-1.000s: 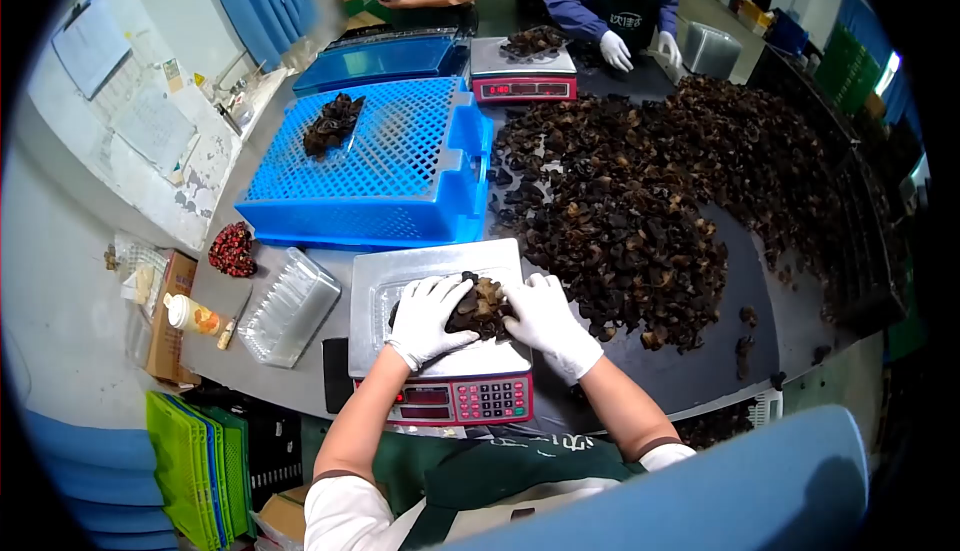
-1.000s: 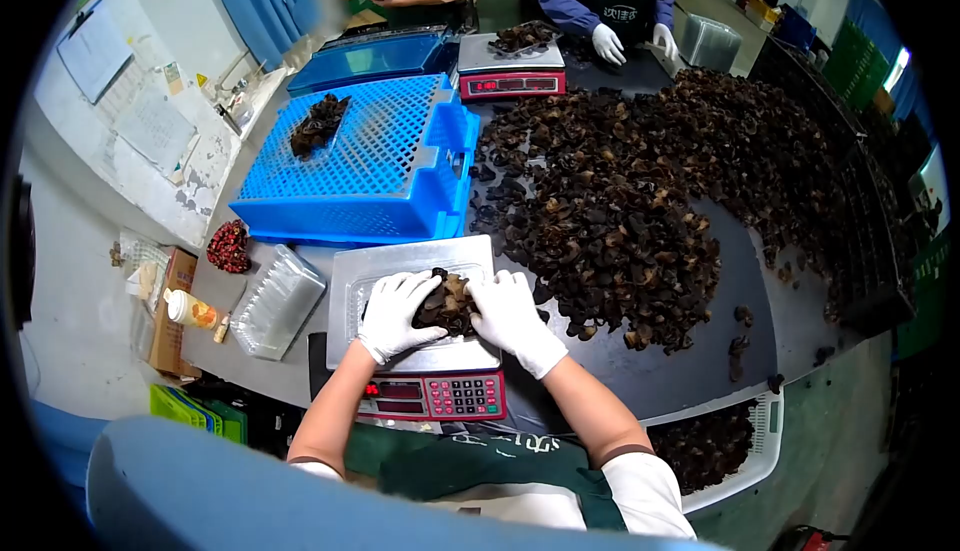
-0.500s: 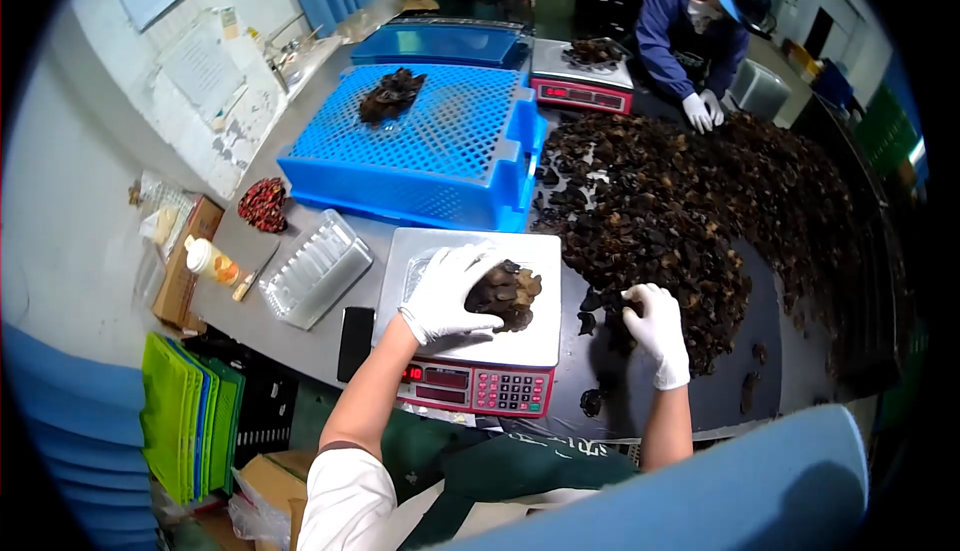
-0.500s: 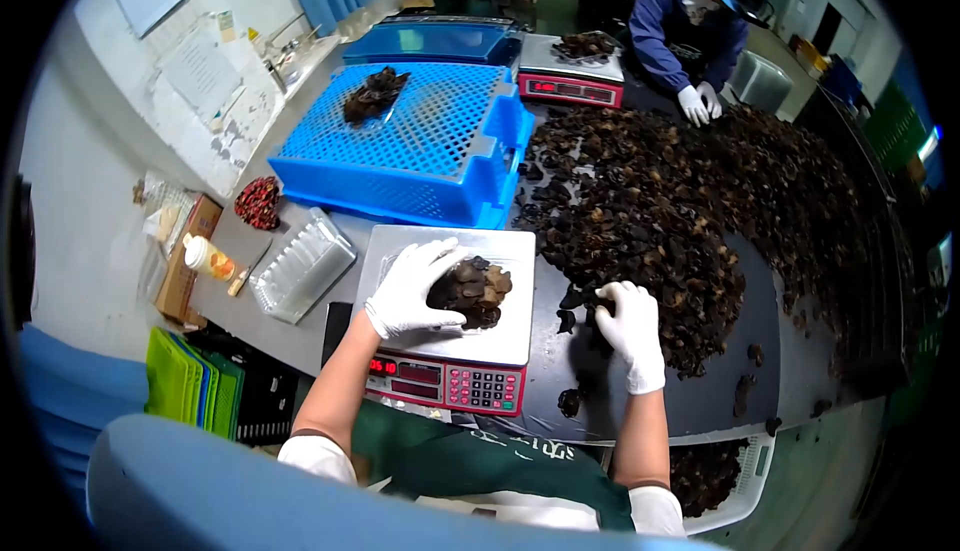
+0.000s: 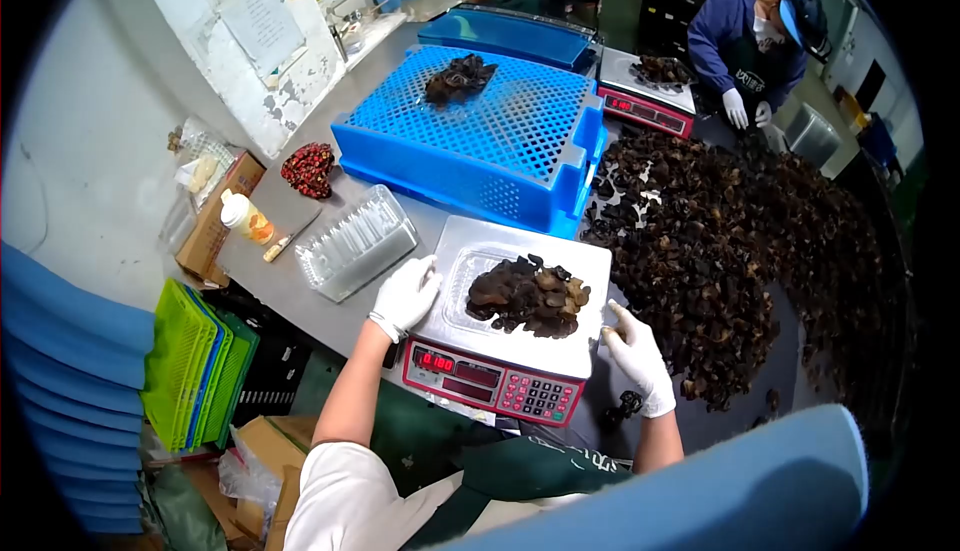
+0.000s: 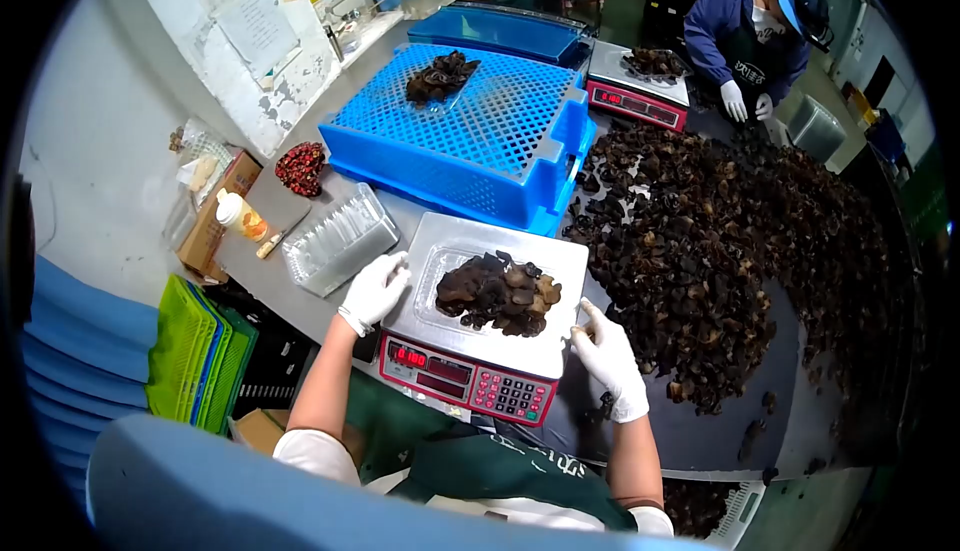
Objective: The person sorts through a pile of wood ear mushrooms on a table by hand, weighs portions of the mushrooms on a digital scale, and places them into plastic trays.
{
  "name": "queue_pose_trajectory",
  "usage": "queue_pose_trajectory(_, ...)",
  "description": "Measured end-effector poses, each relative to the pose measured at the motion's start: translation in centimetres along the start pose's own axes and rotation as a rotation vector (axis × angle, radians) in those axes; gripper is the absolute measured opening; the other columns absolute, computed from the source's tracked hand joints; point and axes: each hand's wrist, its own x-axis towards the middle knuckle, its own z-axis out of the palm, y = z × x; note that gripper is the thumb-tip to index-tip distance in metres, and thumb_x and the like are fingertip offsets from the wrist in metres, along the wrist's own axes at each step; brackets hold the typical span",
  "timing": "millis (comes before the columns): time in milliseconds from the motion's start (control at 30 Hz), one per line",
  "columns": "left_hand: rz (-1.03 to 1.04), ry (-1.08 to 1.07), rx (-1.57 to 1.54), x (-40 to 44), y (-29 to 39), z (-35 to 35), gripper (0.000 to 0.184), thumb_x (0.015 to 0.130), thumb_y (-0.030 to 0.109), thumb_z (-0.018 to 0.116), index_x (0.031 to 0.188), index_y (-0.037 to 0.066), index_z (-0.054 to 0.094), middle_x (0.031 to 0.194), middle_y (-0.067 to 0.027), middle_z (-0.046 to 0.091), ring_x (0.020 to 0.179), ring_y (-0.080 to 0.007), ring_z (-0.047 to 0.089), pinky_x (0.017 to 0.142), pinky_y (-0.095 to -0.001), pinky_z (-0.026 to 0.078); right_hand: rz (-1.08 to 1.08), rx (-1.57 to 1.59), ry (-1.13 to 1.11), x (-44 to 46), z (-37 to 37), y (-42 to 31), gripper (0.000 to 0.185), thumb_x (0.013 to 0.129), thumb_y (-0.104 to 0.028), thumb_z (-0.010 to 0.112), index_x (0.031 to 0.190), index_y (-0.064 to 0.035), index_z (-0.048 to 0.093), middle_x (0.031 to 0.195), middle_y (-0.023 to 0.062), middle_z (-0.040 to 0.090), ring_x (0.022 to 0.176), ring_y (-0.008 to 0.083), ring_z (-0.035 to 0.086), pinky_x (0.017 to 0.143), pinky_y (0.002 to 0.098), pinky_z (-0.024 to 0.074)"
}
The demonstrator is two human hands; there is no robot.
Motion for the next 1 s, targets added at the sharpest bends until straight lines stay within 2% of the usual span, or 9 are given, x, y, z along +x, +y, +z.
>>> queue_pose_trajectory(100,-0.032,-0.108,-0.04,-0.4,0.1,1.3,0.041,0.089,0.026,0.061,0.121,0.001,0.06,0.095,-0.0179,0.065,0.085,-0.0314,0.064,0.077,-0.0385,0.051,0.035,-0.062,-0.021,1.3,1.2,2.3,0.056,0.085,-0.024,0.063,0.133,0.0029,0.051,0.08,0.0188,0.068,0.071,0.0274,0.068,0.071,0.0345,0.0527)
queue_pose_trajectory(167,-0.066,-0.168,-0.212,-0.4,-0.1,2.7,0.04,0.089,0.025,0.061,0.118,-0.002,0.06,0.083,-0.0137,0.064,0.074,-0.0226,0.062,0.07,-0.0337,0.05,-0.005,-0.164,-0.014,1.3,1.2,1.6,0.059,0.084,-0.032,0.064,0.132,0.0004,0.05,0.084,0.0204,0.068,0.081,0.0335,0.069,0.075,0.0396,0.0528)
queue_pose_trajectory(300,-0.14,-0.153,-0.265,-0.2,-0.8,3.2,0.041,0.09,0.017,0.059,0.125,-0.004,0.058,0.079,-0.0092,0.065,0.07,-0.0142,0.062,0.067,-0.0288,0.051,0.033,-0.309,0.097,1.5,1.0,-0.1,0.052,0.083,-0.033,0.066,0.126,-0.0045,0.057,0.087,0.0166,0.068,0.082,0.0332,0.068,0.076,0.0396,0.0531)
queue_pose_trajectory(433,-0.159,-0.146,-0.292,-0.2,-0.3,2.7,0.042,0.088,0.015,0.062,0.126,-0.003,0.058,0.078,-0.0066,0.063,0.067,-0.0127,0.059,0.066,-0.0272,0.05,-0.352,-0.418,0.376,3.3,1.2,-1.9,0.022,0.082,-0.021,0.067,0.099,-0.0072,0.068,0.084,0.0103,0.067,0.085,0.0282,0.065,0.074,0.0373,0.0517)
queue_pose_trajectory(600,-0.036,-0.015,-0.152,-0.4,-1.8,3.9,0.042,0.084,0.016,0.066,0.122,-0.002,0.06,0.082,-0.0093,0.062,0.069,-0.0175,0.06,0.068,-0.0302,0.05,-0.67,-0.493,0.294,8.5,4.6,-5.4,0.02,0.083,-0.016,0.062,0.1,-0.0071,0.067,0.091,0.0124,0.067,0.092,0.0306,0.064,0.082,0.0406,0.0484)
queue_pose_trajectory(700,-0.093,0.044,-0.119,-1.1,-0.7,1.9,0.041,0.083,0.016,0.067,0.12,0.0,0.06,0.086,-0.0096,0.061,0.07,-0.0202,0.06,0.07,-0.0312,0.051,-0.597,-0.719,0.272,9.4,7.0,-5.1,0.028,0.08,-0.023,0.065,0.105,-0.0092,0.066,0.095,0.0116,0.068,0.095,0.0301,0.063,0.088,0.0433,0.0459)
queue_pose_trajectory(767,-0.102,0.079,-0.122,-1.7,-1.4,1.4,0.041,0.083,0.016,0.067,0.121,0.003,0.06,0.088,-0.008,0.059,0.069,-0.0194,0.058,0.069,-0.0315,0.05,-0.55,-0.681,0.21,9.7,6.5,-4.9,0.032,0.079,-0.026,0.066,0.107,-0.0094,0.065,0.098,0.0118,0.067,0.096,0.0297,0.063,0.089,0.0442,0.0452)
queue_pose_trajectory(967,-0.206,0.161,-0.117,-3.6,-2.1,0.6,0.043,0.082,0.015,0.069,0.123,0.006,0.059,0.089,-0.006,0.056,0.064,-0.0165,0.054,0.065,-0.0312,0.048,-0.45,-0.544,0.126,9.5,5.3,-4.0,0.021,0.079,-0.013,0.065,0.1,-0.009,0.066,0.085,0.0112,0.067,0.089,0.0292,0.064,0.085,0.041,0.0467)
queue_pose_trajectory(1000,-0.211,0.167,-0.12,-3.7,-1.9,0.6,0.043,0.082,0.015,0.069,0.123,0.006,0.059,0.089,-0.006,0.056,0.064,-0.0165,0.054,0.065,-0.0312,0.048,-0.475,-0.494,0.16,9.5,5.0,-4.0,0.017,0.08,-0.011,0.064,0.096,-0.009,0.066,0.082,0.0126,0.066,0.084,0.0301,0.064,0.079,0.041,0.0489)
